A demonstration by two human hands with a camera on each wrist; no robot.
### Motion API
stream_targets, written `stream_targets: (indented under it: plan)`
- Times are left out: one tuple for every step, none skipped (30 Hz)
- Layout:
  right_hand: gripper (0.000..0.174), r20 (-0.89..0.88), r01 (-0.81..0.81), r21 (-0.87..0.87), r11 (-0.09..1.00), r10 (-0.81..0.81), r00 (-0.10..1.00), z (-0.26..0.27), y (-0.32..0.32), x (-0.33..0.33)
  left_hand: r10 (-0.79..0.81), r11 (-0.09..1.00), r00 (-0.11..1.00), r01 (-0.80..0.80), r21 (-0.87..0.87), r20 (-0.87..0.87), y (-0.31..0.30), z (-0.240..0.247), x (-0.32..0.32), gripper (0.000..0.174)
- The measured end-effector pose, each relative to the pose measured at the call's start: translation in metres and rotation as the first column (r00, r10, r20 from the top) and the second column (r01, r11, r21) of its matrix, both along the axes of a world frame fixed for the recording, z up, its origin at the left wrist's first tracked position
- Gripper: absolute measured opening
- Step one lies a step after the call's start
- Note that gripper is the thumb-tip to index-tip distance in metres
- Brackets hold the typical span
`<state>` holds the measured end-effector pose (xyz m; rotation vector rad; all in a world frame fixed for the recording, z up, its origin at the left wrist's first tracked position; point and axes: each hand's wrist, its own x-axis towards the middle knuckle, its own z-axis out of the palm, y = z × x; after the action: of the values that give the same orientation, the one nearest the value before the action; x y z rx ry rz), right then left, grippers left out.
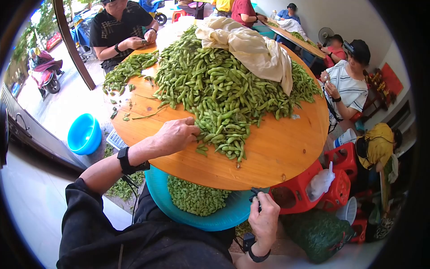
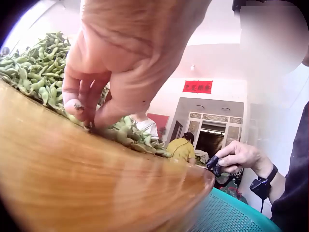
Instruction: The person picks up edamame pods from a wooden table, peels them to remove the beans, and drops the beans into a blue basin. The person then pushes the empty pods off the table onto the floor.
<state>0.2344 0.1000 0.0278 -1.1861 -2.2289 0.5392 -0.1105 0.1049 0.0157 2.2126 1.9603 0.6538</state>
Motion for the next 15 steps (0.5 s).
stream_targets:
  plan:
    - [0.007,0.001,-0.014,0.006,1.000,0.014,1.000,0.000,-0.001,-0.003,0.012,1.000,1.000,-0.012,0.000,-0.007,0.000,0.001,0.001,0.014]
    - [0.007,0.002,-0.014,0.006,1.000,0.014,1.000,0.001,-0.002,-0.006,0.012,1.000,1.000,-0.012,0.000,-0.006,0.000,0.001,0.001,0.014]
    - [0.006,-0.014,-0.017,-0.035,0.999,0.017,1.000,0.003,-0.002,-0.008,0.052,0.997,0.999,-0.052,0.056,-0.009,-0.001,0.002,0.001,0.015]
    - [0.006,-0.029,-0.019,-0.078,0.997,0.017,0.999,0.004,-0.003,-0.010,0.091,0.990,0.996,-0.089,0.112,-0.009,-0.001,0.003,0.001,0.015]
    - [0.006,-0.028,-0.013,-0.080,0.997,0.011,1.000,0.006,-0.005,-0.014,0.085,0.991,0.996,-0.083,0.109,-0.008,-0.003,0.004,0.001,0.015]
    - [0.009,-0.065,-0.010,-0.085,0.996,0.005,0.998,0.008,-0.007,-0.018,0.025,0.990,0.986,-0.047,0.130,0.166,-0.006,0.005,0.000,0.015]
    - [0.012,-0.102,-0.008,-0.087,0.996,-0.001,0.995,0.010,-0.009,-0.023,-0.038,0.987,0.942,-0.016,0.158,0.334,-0.009,0.013,0.003,0.015]
    - [0.012,-0.100,0.001,-0.088,0.996,-0.010,0.995,0.010,-0.009,-0.029,-0.046,0.988,0.941,-0.008,0.157,0.336,-0.015,0.023,0.010,0.015]
    - [0.014,-0.169,-0.027,-0.142,0.989,0.003,0.986,0.009,-0.009,-0.035,0.066,0.988,0.795,0.031,-0.149,0.603,-0.027,0.042,0.021,0.015]
    - [0.016,-0.239,-0.058,-0.195,0.979,0.010,0.971,0.008,-0.009,-0.041,0.255,0.894,0.591,0.158,-0.420,0.765,-0.035,0.049,0.031,0.015]
    - [0.015,-0.362,-0.101,-0.300,0.949,-0.015,0.932,0.007,-0.010,-0.051,0.173,0.899,0.443,0.294,-0.325,0.879,-0.041,0.035,0.036,0.019]
    - [0.015,-0.477,-0.158,-0.393,0.906,-0.053,0.877,0.006,-0.012,-0.060,0.163,0.883,0.307,0.378,-0.277,0.938,-0.048,0.023,0.043,0.019]
    - [0.013,-0.555,-0.222,-0.421,0.880,-0.057,0.830,0.004,-0.013,-0.067,0.165,0.871,0.256,0.415,-0.263,0.952,-0.054,0.016,0.051,0.019]
    - [0.014,-0.588,-0.271,-0.475,0.837,-0.072,0.806,0.004,-0.014,-0.070,0.169,0.860,0.204,0.447,-0.246,0.964,-0.058,0.011,0.059,0.019]
    - [0.014,-0.614,-0.312,-0.498,0.809,-0.075,0.786,0.003,-0.017,-0.072,0.211,0.847,0.228,0.444,-0.294,0.951,-0.062,0.014,0.065,0.019]
